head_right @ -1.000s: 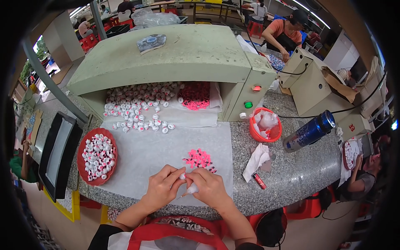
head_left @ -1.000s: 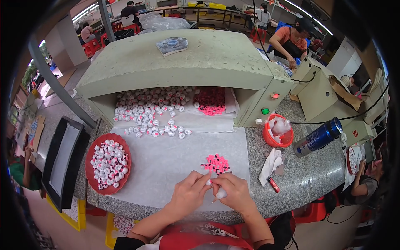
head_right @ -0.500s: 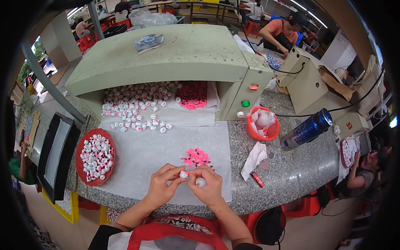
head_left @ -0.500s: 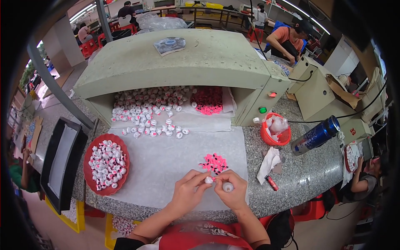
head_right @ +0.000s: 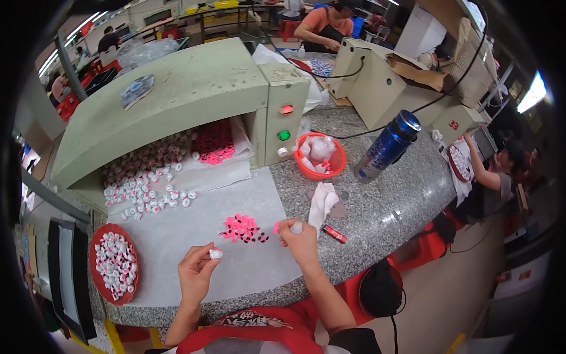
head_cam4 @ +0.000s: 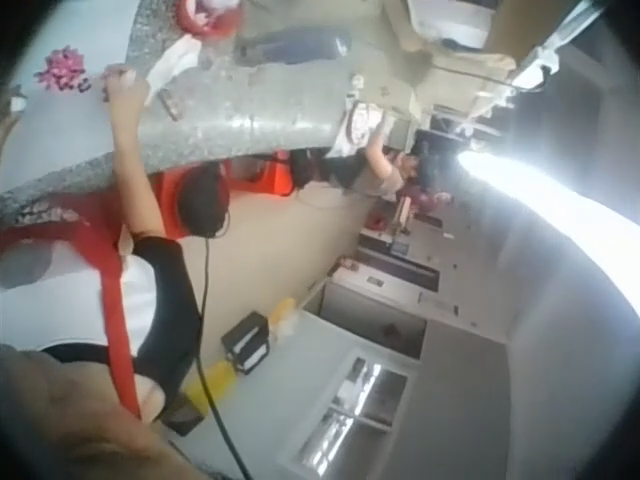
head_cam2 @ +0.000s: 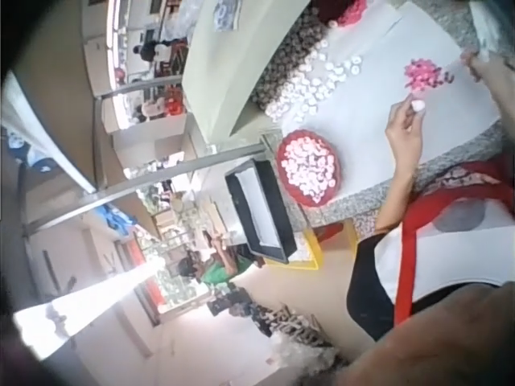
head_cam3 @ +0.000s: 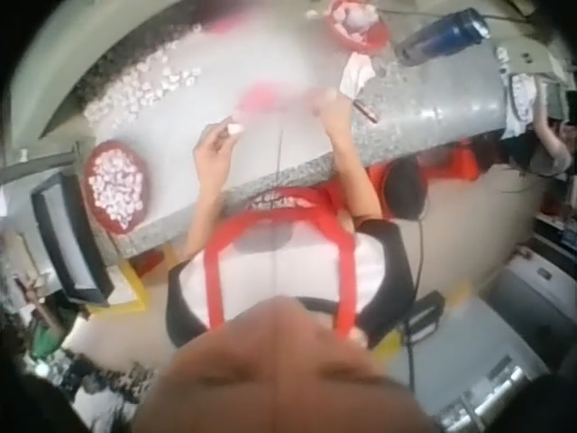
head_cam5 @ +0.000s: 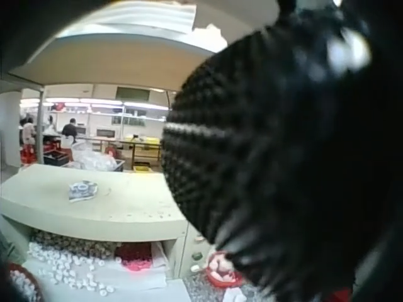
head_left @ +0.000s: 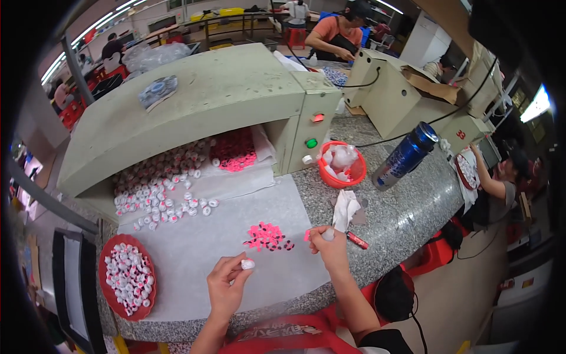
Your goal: Assembling small toy components by joining white caps with pink plastic bases at a factory workstation.
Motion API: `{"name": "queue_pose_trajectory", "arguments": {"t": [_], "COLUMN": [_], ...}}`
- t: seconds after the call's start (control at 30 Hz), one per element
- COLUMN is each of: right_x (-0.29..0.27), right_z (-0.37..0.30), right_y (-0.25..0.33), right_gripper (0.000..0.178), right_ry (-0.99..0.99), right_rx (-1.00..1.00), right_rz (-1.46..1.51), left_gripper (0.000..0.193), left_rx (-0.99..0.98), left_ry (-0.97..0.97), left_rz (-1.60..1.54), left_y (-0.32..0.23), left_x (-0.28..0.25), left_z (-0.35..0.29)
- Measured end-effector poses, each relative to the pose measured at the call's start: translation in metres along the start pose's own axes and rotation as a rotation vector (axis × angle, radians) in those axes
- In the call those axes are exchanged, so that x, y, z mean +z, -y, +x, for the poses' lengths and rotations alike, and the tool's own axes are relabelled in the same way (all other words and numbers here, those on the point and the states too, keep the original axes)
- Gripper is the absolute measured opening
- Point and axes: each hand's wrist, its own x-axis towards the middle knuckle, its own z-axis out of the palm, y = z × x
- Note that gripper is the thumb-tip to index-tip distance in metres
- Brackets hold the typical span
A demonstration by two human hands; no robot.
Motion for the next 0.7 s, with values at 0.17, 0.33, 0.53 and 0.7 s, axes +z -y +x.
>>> {"name": "queue_pose_trajectory", "arguments": {"t": [0.17, 0.33, 0.53, 0.7], "right_x": [-0.064, -0.085, -0.098, -0.098], "right_z": [0.032, 0.043, 0.050, 0.054], "right_y": [-0.026, -0.018, -0.019, -0.015], "right_gripper": [0.012, 0.010, 0.011, 0.009], "right_ry": [-0.280, -0.365, -0.408, -0.316], "right_rx": [0.025, 0.068, 0.139, 0.093], "right_rz": [-0.060, -0.071, -0.003, -0.061], "left_gripper": [0.030, 0.029, 0.031, 0.031], "left_rx": [-0.027, -0.016, -0.028, -0.046], "left_ry": [0.006, 0.029, 0.028, 0.027], "left_rz": [-0.029, -0.046, -0.035, -0.052], "left_y": [0.006, 0.008, 0.012, 0.013], "left_x": [0.003, 0.008, 0.006, 0.010], "left_z": [0.004, 0.006, 0.009, 0.012]}}
